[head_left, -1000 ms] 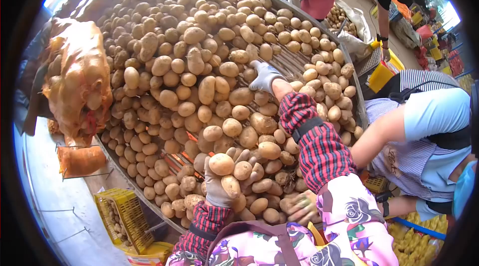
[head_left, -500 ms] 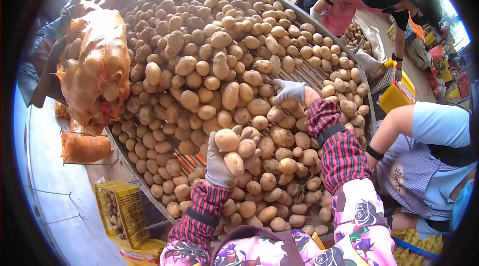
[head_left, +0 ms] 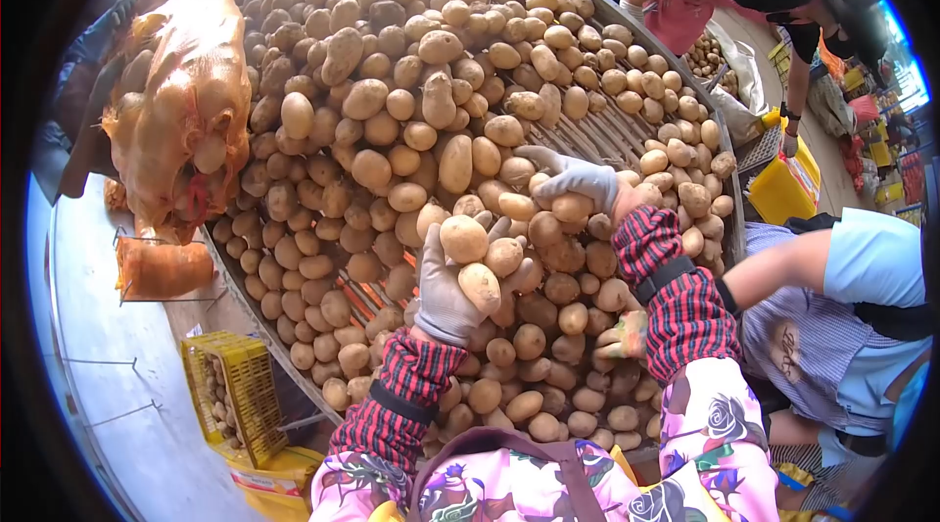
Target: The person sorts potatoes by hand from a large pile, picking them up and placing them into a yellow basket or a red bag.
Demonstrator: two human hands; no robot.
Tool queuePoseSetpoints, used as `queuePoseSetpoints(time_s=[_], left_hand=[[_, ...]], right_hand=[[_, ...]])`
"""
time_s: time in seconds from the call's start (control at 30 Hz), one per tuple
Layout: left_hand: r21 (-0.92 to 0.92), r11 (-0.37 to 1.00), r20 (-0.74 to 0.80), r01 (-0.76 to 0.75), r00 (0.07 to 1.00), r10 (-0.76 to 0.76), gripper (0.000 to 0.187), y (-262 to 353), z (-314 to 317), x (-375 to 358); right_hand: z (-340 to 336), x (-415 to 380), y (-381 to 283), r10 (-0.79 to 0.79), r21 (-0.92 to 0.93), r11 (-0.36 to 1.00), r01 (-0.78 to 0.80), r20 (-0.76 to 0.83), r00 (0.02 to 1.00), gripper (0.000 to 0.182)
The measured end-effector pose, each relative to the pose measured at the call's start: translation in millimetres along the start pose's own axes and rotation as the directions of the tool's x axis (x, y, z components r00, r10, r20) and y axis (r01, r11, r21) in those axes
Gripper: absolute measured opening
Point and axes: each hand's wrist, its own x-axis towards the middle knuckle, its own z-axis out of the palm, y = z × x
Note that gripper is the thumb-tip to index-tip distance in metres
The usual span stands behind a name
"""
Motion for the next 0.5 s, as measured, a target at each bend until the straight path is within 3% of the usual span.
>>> queuePoseSetpoints(time_s=[0.03, 0.07, 0.2, 0.27, 0.37, 0.4, 0.43, 0.5], left_hand=[[0.037, 0.999, -0.014, -0.028, 0.999, 0.029, 0.068, -0.5, 1.3, -0.5], [0.005, 1.0, -0.018, -0.024, 1.0, 0.025, 0.067, -0.7, 2.5, -1.9], [0.011, 0.994, -0.112, -0.106, 0.988, 0.106, 0.066, -1.1, 2.2, -6.8], [0.034, 0.996, 0.021, -0.083, 0.996, 0.082, 0.061, 5.6, -5.5, -4.5], [0.076, 0.996, 0.225, -0.043, 0.974, 0.025, 0.058, 15.5, -16.6, 9.2], [0.078, 0.995, 0.183, -0.059, 0.982, 0.044, 0.058, 15.8, -15.5, 10.4], [0.078, 0.995, 0.138, -0.058, 0.989, 0.047, 0.058, 13.2, -8.4, 9.0], [0.158, 0.979, -0.076, -0.129, 0.987, 0.142, 0.059, 7.1, 3.6, 8.5]], right_hand=[[6.0, 3.1, 1.1, -0.002, 0.036, 0.999, 0.003, -0.029, 1.0, 0.089], [7.0, 8.1, 3.2, -0.097, -0.069, 0.993, 0.094, -0.049, 0.994, 0.084], [46.6, -9.7, -32.1, -0.008, -0.237, 0.971, 0.011, 0.015, 1.0, 0.079], [48.0, 0.3, -9.8, -0.07, -0.266, 0.961, 0.069, 0.007, 0.998, 0.082], [61.1, -3.3, -7.7, 0.03, -0.082, 0.996, -0.032, -0.029, 0.999, 0.088], [59.9, 4.5, 2.0, -0.076, -0.219, 0.974, 0.058, -0.074, 0.994, 0.089], [66.4, 9.4, -0.1, -0.103, -0.445, 0.895, 0.027, -0.147, 0.984, 0.089], [81.5, 8.5, -10.8, -0.049, -0.582, 0.806, -0.103, -0.24, 0.969, 0.086]])
